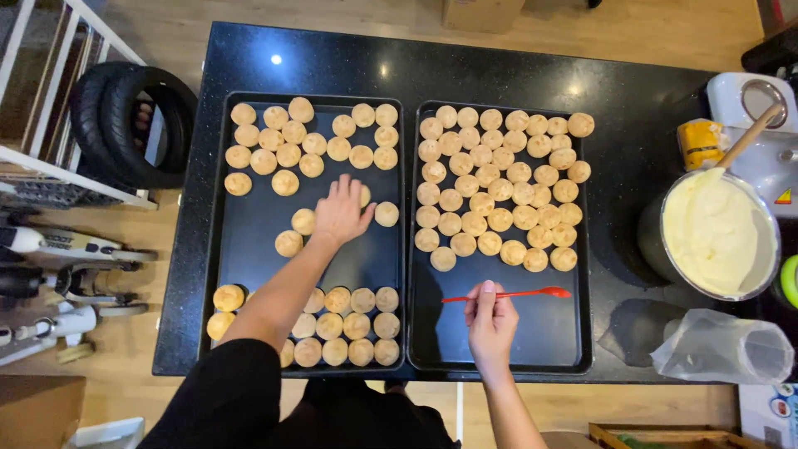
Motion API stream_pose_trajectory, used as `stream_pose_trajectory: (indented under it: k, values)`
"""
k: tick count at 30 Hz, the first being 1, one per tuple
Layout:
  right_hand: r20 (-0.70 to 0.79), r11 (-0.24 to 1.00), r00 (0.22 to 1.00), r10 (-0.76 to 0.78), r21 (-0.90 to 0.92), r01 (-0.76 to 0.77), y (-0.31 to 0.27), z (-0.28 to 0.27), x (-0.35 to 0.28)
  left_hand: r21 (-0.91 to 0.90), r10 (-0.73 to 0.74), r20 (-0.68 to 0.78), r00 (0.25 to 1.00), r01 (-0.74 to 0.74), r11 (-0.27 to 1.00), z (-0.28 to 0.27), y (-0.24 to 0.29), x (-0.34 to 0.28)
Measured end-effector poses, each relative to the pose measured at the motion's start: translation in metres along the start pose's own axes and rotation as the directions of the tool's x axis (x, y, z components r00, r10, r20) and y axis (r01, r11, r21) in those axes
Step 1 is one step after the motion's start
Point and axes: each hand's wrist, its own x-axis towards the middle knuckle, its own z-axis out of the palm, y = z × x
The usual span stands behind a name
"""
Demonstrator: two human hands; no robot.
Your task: The recorder arranges cream puffs on baking trays and uses a small spoon to prepare them for filling.
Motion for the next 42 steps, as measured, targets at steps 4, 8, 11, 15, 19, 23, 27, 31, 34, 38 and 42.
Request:
stream_pose_trajectory:
  k: [4, 8, 11, 15, 19, 23, 27, 31, 34, 38, 42]
  values:
    - [0.013, 1.000, 1.000, 0.020, 0.017, -0.020, 0.006, 0.003, 0.005, -0.059, -0.056, -0.081, 0.995, 0.051, 0.997, 0.019, -0.002, -0.013]
    - [0.061, 1.000, 0.998, 0.018, 0.008, -0.019, -0.003, 0.016, 0.015, -0.336, -0.156, -0.230, 0.961, 0.072, 0.939, 0.019, 0.011, -0.025]
    - [0.148, 0.993, 0.982, -0.116, 0.038, 0.112, -0.040, 0.034, 0.023, -0.841, -0.271, -0.132, 0.954, 0.037, 0.540, 0.021, 0.037, -0.041]
    - [0.192, 0.876, 0.857, -0.478, 0.173, 0.450, -0.116, 0.050, 0.019, -0.853, 0.045, 0.053, 0.998, 0.069, -0.518, -0.093, 0.116, -0.082]
    - [0.267, 0.464, 0.475, -0.838, -0.107, 0.879, -0.148, 0.055, 0.014, -0.817, 0.168, 0.089, 0.982, 0.169, -0.551, -0.130, 0.140, -0.101]
    - [0.352, 0.750, 0.723, -0.595, -0.082, 0.657, -0.146, 0.056, 0.008, -0.884, 0.154, -0.002, 0.988, 0.071, -0.463, -0.129, 0.141, -0.110]
    - [0.391, 0.879, 0.823, -0.412, -0.066, 0.472, -0.132, 0.049, 0.010, -0.913, 0.196, -0.021, 0.980, 0.061, -0.404, -0.129, 0.142, -0.116]
    - [0.414, 0.595, 0.576, -0.705, -0.098, 0.798, -0.139, 0.046, 0.001, -0.934, 0.159, 0.007, 0.987, 0.063, -0.350, -0.128, 0.148, -0.119]
    - [0.420, 0.623, 0.602, -0.679, -0.106, 0.775, -0.135, 0.041, -0.006, -0.929, 0.136, 0.065, 0.989, 0.110, -0.354, -0.129, 0.152, -0.124]
    - [0.334, 0.870, 0.825, -0.455, -0.032, 0.493, -0.132, 0.036, -0.006, -0.849, 0.216, 0.091, 0.972, 0.189, -0.493, -0.133, 0.157, -0.125]
    - [0.391, 0.543, 0.500, -0.772, -0.002, 0.840, -0.142, 0.035, -0.003, -0.824, 0.141, 0.207, 0.968, 0.250, -0.509, -0.132, 0.161, -0.119]
